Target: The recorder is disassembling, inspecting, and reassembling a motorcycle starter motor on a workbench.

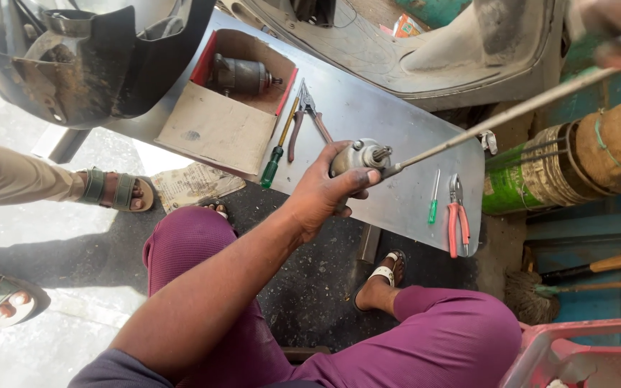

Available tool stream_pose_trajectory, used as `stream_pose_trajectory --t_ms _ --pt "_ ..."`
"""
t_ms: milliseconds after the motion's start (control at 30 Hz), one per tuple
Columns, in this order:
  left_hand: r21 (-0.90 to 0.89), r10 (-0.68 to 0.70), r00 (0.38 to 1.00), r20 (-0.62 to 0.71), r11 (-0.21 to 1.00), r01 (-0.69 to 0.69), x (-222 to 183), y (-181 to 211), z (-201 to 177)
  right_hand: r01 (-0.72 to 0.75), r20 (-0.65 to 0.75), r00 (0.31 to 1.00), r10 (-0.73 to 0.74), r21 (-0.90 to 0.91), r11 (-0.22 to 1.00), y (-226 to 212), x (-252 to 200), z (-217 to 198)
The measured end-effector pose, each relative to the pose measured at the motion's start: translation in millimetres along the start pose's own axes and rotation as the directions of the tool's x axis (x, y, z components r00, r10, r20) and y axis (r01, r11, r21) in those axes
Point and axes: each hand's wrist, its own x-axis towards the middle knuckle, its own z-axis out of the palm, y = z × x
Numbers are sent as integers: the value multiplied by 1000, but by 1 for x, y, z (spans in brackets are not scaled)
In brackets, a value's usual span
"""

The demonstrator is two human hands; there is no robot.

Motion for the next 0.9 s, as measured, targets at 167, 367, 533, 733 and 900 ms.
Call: stream_pose_trajectory --t_ms 167,367,533,733,900 --pt "29 -2 1000 -14 1000 2 6 -14 -6 35 -52 998 -31 69 997 -117 -48 -14" --pt "6 -2 1000 -9 1000 2 8 -17 -10 93 -126 989 -73 161 983 -156 -52 -13" --pt "21 2 1000 -17 1000 -1 11 -22 -9 141 -191 977 -97 232 963 -165 -29 4" --pt "-39 -22 1000 6 999 23 12 -22 -12 199 -285 952 -110 305 931 -403 80 43" --pt "-50 -97 990 -99 994 92 17 -26 -17 485 -433 872 -229 827 283 -667 31 -46"
